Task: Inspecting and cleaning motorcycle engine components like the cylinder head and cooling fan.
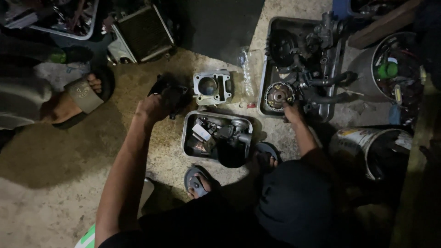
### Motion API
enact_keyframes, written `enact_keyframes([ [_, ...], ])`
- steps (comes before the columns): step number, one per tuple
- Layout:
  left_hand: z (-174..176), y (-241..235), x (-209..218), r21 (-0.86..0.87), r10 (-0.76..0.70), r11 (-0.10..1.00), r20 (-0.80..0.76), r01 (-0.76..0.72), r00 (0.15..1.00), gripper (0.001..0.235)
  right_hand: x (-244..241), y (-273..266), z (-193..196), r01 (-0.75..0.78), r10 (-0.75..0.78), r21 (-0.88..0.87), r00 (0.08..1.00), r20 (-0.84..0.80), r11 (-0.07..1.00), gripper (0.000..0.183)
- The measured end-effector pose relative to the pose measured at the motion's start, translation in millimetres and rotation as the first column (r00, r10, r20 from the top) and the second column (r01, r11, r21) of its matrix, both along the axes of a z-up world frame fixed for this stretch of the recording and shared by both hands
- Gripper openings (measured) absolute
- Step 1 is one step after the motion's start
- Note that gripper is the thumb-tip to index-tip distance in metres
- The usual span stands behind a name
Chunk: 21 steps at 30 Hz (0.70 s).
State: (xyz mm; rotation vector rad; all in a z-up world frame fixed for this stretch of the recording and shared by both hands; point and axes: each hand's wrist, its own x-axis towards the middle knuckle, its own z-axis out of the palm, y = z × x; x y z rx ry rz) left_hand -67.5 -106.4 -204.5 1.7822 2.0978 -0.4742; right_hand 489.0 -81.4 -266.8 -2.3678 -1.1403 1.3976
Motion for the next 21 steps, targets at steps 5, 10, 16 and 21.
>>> enact_keyframes([
  [5, 6, 0, -9, -0.114, -0.648, 0.227, -0.759, 0.967, 0.063, 0.069, 20, 2, -25, 0.026, -0.022, 0.062, 0.997, -0.076, 0.998, 0.067],
  [10, 57, -2, 17, -0.041, -0.614, 0.684, -0.572, 0.729, 0.544, 0.037, 21, 5, -8, -0.066, 0.066, 0.016, 0.998, -0.002, 0.998, 0.069],
  [16, -44, 3, -6, 0.004, -0.059, 0.998, -0.011, 0.059, 0.998, 0.057, 19, -1, 11, -0.017, 0.018, 0.02, 0.997, -0.074, 1.0, 0.073],
  [21, 93, -23, 61, 0.115, -0.175, 0.975, -0.113, 0.188, 0.978, 0.051, 0, -15, 49, -0.067, 0.067, 0.138, 0.998, 0.004, 0.988, 0.058],
])
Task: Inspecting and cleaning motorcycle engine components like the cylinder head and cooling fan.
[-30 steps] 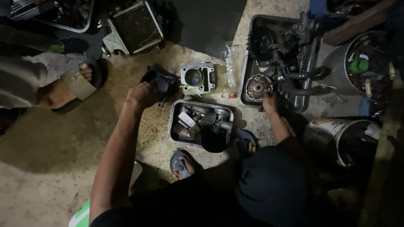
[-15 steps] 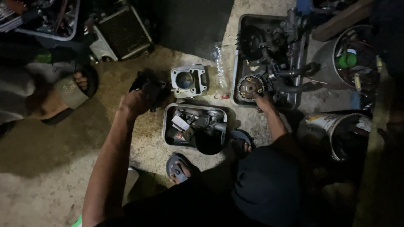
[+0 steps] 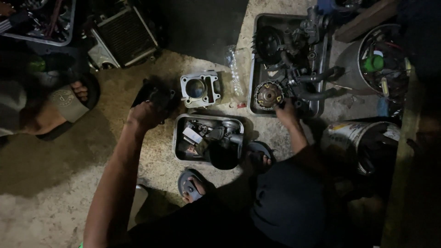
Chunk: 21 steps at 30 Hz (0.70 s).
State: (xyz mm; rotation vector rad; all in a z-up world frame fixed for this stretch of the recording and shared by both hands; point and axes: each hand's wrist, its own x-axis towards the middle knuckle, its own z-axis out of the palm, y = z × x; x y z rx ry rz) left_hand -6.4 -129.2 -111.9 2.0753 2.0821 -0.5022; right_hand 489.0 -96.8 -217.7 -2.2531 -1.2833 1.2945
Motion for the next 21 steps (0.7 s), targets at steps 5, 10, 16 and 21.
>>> enact_keyframes([
  [5, -4, 1, -8, -0.092, 0.142, 0.988, 0.184, -0.127, 0.973, 0.058, -15, -6, 38, -0.217, 0.215, -0.021, 0.941, 0.26, 0.976, 0.058],
  [10, -52, 4, -27, 0.06, -0.057, 0.997, 0.222, 0.045, 0.973, 0.045, -46, -8, 67, -0.312, 0.31, 0.096, 0.95, 0.032, 0.945, 0.052],
  [16, -63, 16, -31, -0.185, 0.115, 0.978, 0.085, -0.098, 0.99, 0.057, -110, -30, 108, -0.592, 0.681, 0.426, 0.727, -0.083, 0.684, 0.034],
  [21, -73, 15, -35, -0.146, 0.085, 0.986, 0.04, -0.078, 0.996, 0.053, -138, -57, 93, -0.906, 0.912, 0.163, 0.405, 0.062, 0.391, 0.052],
])
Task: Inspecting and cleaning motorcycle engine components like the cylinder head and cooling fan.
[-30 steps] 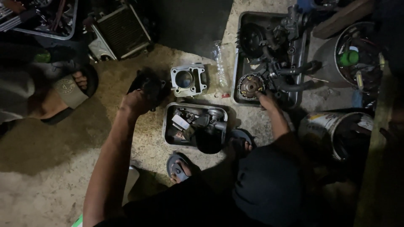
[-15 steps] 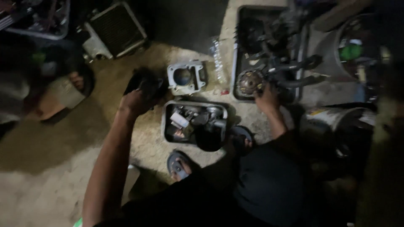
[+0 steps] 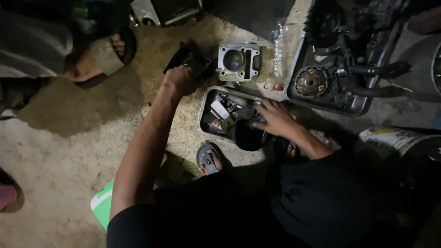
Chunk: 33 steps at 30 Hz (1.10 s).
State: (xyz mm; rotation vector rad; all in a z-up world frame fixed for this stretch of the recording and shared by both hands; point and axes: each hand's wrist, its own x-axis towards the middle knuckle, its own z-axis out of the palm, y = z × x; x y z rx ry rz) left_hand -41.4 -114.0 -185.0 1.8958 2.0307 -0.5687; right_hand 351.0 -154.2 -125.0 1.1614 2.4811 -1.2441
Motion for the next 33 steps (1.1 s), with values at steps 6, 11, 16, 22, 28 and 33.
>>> enact_keyframes([
  [6, 46, -8, 15, -0.014, 0.0, 1.0, 0.011, 0.0, 1.0, 0.042, 8, -16, -47, -0.086, 0.08, 0.051, 0.992, 0.099, 0.995, 0.067],
  [11, 65, -6, 24, -0.044, 0.034, 0.999, 0.123, -0.029, 0.992, 0.049, 3, -11, -30, 0.068, -0.054, -0.175, 0.995, 0.083, 0.982, 0.062],
  [16, 94, -16, 38, -0.057, 0.034, 0.998, 0.148, -0.026, 0.988, 0.051, 13, 29, -24, 0.23, -0.219, 0.145, 0.972, -0.085, 0.962, 0.045],
  [22, 49, -30, 34, -0.024, -0.104, 0.994, 0.153, 0.109, 0.983, 0.04, 64, 110, -78, 0.435, -0.36, 0.359, 0.897, -0.258, 0.826, 0.037],
  [28, 29, -41, 30, 0.046, -0.071, 0.997, 0.171, 0.064, 0.983, 0.037, 88, 171, -95, 0.535, -0.492, 0.339, 0.845, -0.209, 0.774, 0.043],
  [33, -11, -44, 29, 0.06, -0.066, 0.997, 0.159, 0.057, 0.985, 0.044, 47, 153, -75, 0.522, -0.454, 0.28, 0.848, -0.274, 0.806, 0.043],
])
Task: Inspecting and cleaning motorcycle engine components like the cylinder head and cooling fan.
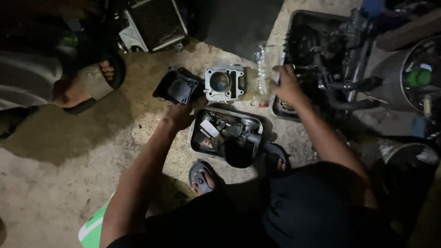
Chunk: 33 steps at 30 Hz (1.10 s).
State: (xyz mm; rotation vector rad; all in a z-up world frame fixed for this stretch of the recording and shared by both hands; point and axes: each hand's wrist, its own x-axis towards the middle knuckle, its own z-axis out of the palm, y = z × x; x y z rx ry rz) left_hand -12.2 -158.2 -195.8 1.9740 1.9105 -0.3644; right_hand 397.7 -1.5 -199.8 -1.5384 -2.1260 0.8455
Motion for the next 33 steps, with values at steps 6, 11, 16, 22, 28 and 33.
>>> enact_keyframes([
  [6, -35, 2, 27, -0.16, 0.079, 0.985, 0.11, -0.061, 0.991, 0.057, -23, -2, -24, -0.11, 0.095, 0.135, 0.989, 0.117, 0.985, 0.043],
  [11, -123, -13, 15, 0.42, -0.192, 0.877, -0.144, 0.236, 0.971, 0.022, 15, 28, -29, 0.217, -0.246, 0.226, 0.963, 0.108, 0.95, 0.05],
  [16, -74, 5, 37, 0.463, -0.279, 0.791, -0.311, 0.401, 0.909, 0.026, 42, 61, -65, 0.223, -0.239, 0.105, 0.955, 0.174, 0.969, 0.042],
  [22, -62, 16, 48, 0.634, -0.25, 0.658, -0.327, 0.408, 0.911, 0.032, 45, 91, -88, 0.237, -0.244, 0.058, 0.946, 0.214, 0.97, 0.041],
  [28, -9, 13, 53, 0.467, -0.323, 0.793, -0.22, 0.391, 0.92, 0.037, 41, 84, -49, 0.28, -0.299, 0.139, 0.944, 0.142, 0.95, 0.024],
  [33, -63, 7, 43, 0.71, -0.097, 0.472, -0.548, 0.523, 0.831, 0.028, 41, 87, -35, 0.404, -0.357, 0.328, 0.914, -0.195, 0.854, 0.009],
])
